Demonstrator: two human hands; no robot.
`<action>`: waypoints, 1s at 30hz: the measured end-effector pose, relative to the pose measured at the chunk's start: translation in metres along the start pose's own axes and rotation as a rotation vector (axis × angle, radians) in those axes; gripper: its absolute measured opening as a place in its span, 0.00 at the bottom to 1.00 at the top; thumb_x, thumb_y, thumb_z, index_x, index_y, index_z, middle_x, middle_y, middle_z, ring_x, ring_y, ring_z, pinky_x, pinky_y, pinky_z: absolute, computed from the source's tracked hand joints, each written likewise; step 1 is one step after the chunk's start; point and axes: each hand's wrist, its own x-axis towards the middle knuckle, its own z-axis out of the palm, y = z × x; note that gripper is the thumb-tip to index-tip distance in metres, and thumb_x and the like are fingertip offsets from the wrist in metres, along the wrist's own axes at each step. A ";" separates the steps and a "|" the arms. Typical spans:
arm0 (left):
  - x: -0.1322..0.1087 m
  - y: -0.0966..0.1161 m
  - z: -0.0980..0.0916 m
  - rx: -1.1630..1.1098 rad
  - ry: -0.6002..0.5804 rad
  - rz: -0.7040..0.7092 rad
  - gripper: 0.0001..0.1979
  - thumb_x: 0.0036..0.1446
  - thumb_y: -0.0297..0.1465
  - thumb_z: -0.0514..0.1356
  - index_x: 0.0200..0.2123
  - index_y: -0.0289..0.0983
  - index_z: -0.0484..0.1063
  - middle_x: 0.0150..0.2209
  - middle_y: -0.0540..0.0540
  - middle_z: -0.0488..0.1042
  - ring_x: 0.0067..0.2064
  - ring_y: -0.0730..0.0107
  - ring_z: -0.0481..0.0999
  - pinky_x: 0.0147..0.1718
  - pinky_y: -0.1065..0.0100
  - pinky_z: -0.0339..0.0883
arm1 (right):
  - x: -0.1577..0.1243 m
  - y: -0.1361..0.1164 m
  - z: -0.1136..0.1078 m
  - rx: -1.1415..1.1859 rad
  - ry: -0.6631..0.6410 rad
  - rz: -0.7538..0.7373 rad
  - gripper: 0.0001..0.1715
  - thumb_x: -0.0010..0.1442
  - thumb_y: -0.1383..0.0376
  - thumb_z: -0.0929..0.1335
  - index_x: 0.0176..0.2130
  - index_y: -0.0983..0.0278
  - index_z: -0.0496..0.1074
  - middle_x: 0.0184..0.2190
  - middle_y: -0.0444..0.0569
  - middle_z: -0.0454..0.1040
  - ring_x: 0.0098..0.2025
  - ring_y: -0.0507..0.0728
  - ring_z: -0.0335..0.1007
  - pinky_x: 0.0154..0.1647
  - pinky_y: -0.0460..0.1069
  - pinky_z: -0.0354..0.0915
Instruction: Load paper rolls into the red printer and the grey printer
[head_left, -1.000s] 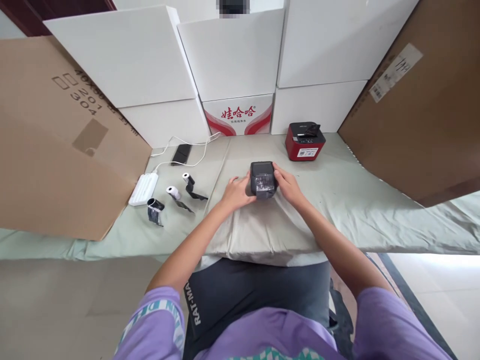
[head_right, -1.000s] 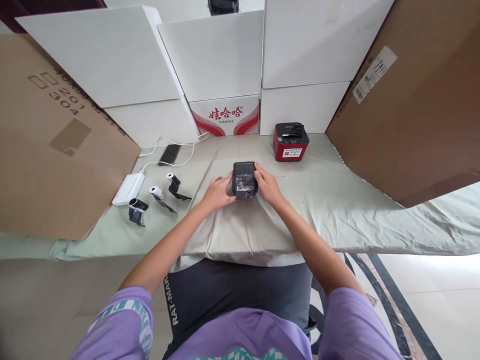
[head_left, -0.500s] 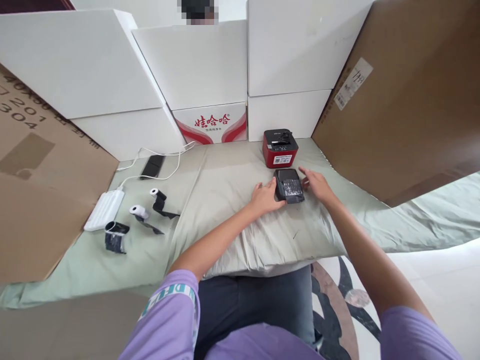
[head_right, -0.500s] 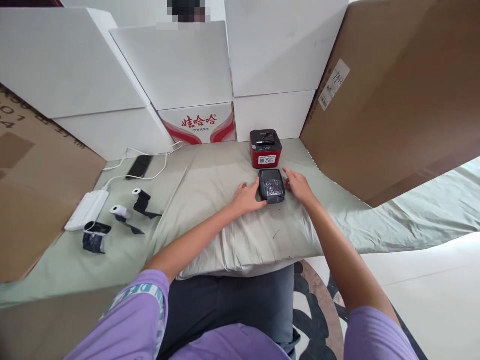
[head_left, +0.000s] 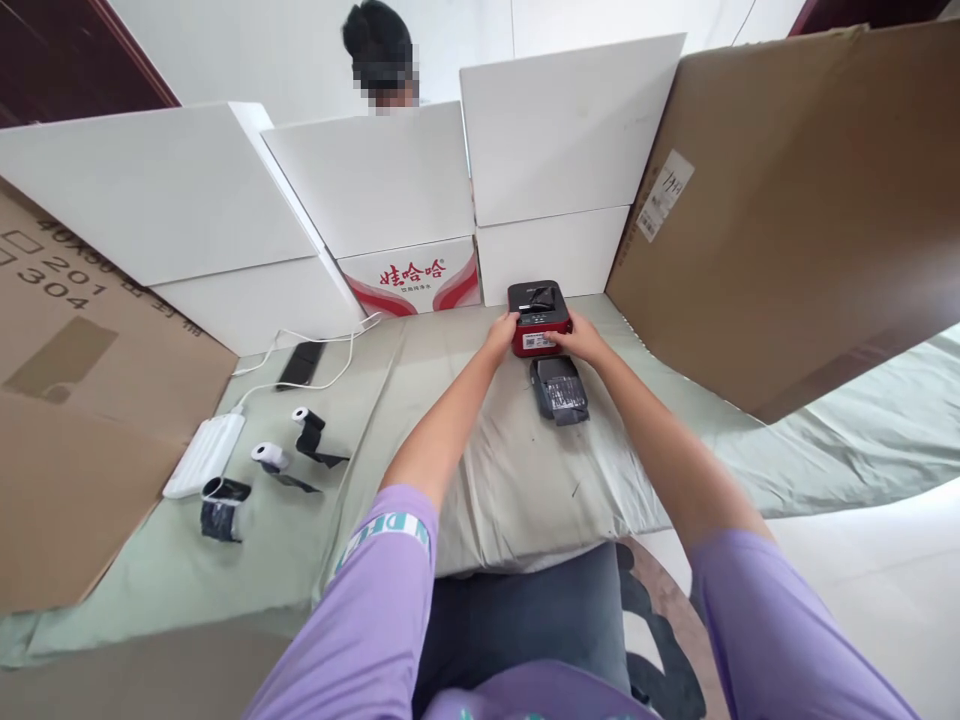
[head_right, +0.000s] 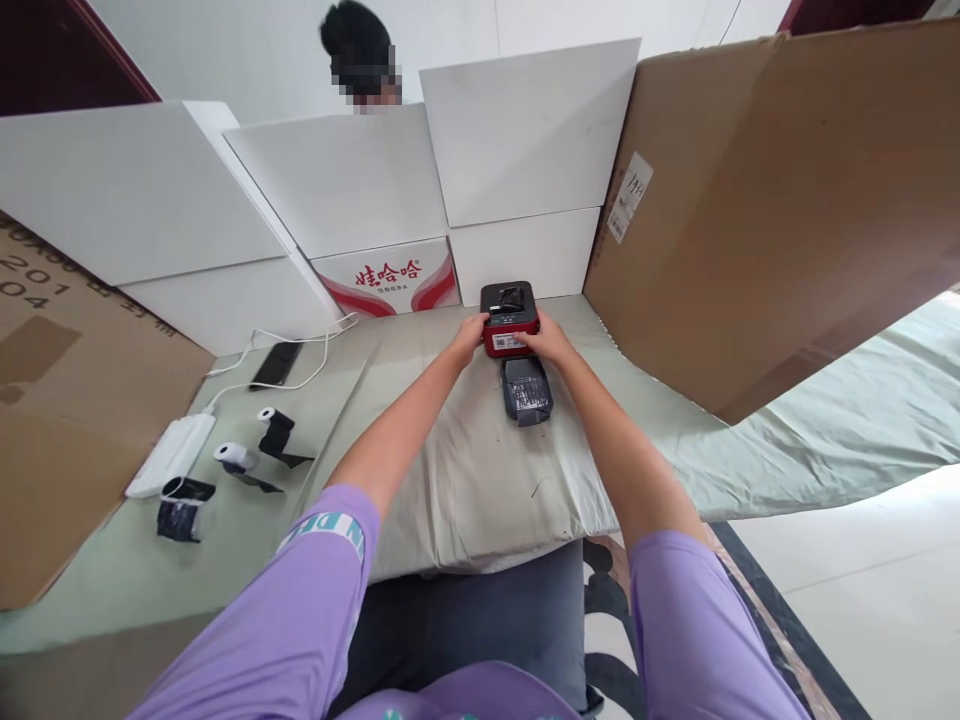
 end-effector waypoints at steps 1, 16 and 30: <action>-0.007 0.000 -0.008 -0.008 0.008 0.009 0.11 0.62 0.34 0.59 0.43 0.35 0.78 0.43 0.41 0.85 0.46 0.60 0.83 0.49 0.63 0.73 | -0.004 -0.009 0.003 -0.044 -0.012 -0.032 0.39 0.47 0.55 0.79 0.56 0.65 0.75 0.53 0.58 0.83 0.56 0.71 0.79 0.63 0.70 0.70; -0.201 -0.049 -0.226 0.136 0.453 0.191 0.11 0.58 0.38 0.56 0.27 0.39 0.72 0.28 0.50 0.76 0.35 0.66 0.75 0.32 0.70 0.65 | -0.163 -0.112 0.205 -0.039 -0.161 -0.181 0.41 0.59 0.57 0.73 0.67 0.60 0.65 0.58 0.57 0.79 0.55 0.70 0.78 0.55 0.64 0.75; -0.203 -0.055 -0.221 -0.227 0.525 0.048 0.11 0.55 0.30 0.60 0.42 0.39 0.75 0.38 0.48 0.82 0.41 0.66 0.82 0.39 0.70 0.74 | -0.186 -0.083 0.219 -0.003 -0.151 -0.127 0.50 0.61 0.43 0.72 0.74 0.52 0.58 0.71 0.56 0.65 0.72 0.73 0.60 0.70 0.71 0.63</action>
